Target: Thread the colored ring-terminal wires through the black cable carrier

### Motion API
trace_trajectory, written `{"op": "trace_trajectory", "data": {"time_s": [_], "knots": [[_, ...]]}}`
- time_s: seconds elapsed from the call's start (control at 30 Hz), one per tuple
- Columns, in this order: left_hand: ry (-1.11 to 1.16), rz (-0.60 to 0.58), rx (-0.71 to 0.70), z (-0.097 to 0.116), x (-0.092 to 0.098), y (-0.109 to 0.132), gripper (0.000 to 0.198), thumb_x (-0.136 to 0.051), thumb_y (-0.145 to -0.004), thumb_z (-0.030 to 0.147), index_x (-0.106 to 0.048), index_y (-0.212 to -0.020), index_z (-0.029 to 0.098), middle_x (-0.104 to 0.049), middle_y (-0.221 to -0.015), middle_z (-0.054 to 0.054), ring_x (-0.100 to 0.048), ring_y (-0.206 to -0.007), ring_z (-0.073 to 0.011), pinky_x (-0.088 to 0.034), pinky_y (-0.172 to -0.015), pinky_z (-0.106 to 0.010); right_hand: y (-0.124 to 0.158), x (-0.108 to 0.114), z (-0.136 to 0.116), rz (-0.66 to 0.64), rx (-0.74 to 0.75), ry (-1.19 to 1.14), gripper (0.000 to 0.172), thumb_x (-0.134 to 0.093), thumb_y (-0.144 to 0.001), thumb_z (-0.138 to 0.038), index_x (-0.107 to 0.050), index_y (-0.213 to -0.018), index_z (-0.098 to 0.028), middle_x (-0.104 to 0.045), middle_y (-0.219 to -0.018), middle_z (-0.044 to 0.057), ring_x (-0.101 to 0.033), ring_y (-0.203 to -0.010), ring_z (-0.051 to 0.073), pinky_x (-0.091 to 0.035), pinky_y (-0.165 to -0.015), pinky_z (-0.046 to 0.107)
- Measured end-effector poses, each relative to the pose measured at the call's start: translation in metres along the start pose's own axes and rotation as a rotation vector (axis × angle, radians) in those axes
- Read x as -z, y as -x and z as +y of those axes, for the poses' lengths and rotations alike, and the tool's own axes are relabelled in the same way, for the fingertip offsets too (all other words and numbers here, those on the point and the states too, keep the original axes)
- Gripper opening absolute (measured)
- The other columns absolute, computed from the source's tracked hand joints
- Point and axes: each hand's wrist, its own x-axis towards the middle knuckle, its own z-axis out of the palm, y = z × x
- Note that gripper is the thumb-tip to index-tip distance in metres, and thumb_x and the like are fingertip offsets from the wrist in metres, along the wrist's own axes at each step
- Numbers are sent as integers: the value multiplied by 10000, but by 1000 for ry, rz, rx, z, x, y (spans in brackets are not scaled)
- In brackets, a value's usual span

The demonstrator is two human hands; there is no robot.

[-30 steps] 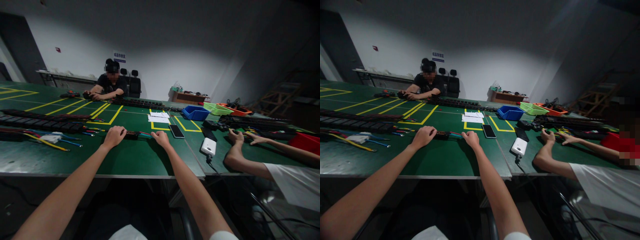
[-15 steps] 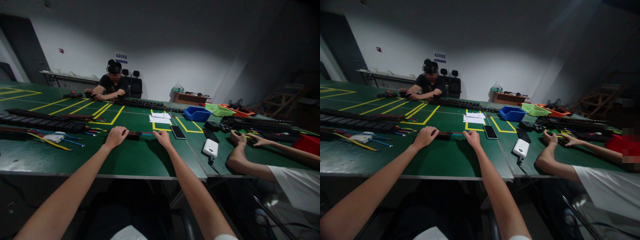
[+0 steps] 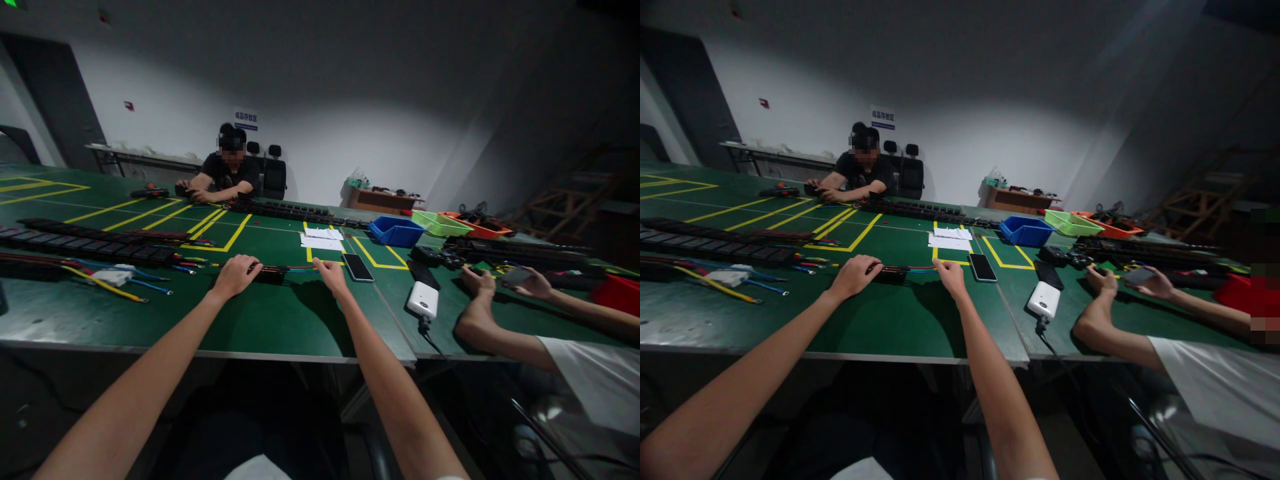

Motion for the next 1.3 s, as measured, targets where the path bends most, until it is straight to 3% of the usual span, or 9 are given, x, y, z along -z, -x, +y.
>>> {"op": "trace_trajectory", "data": {"time_s": [0.37,0.73,1.1,1.3], "knots": [[4,0,-10,1,1,0,398,-421,-1019,460,-706,-1061,185,-743,-1067,-121,-656,-991,-281,-502,-895,-435,3,-6,4,17,-10,27,433,-585,-784,-508,-384,-517,-233,-378,-515,-31,-355,-539,127,-210,-531,268],[-2,33,-21,-1,0,1,403,-408,-1025,449,-704,-1033,176,-740,-1032,-121,-652,-959,-282,-505,-859,-432,4,2,-8,15,88,-97,608,-481,-838,-759,-319,-579,-233,-327,-570,-39,-316,-570,110,-259,-540,249],[20,34,-21,1,1,2,405,-438,-1008,470,-712,-1031,172,-738,-1024,-121,-659,-954,-290,-514,-865,-458,5,-7,3,60,51,20,452,-563,-785,-553,-382,-521,-234,-371,-519,-26,-366,-554,130,-202,-533,271],[25,28,-12,0,1,2,401,-432,-1011,466,-706,-1031,174,-735,-1016,-121,-659,-952,-288,-516,-863,-461,4,-3,3,60,57,22,527,-572,-807,-616,-366,-511,-231,-345,-514,-27,-343,-543,127,-192,-534,275]]}}
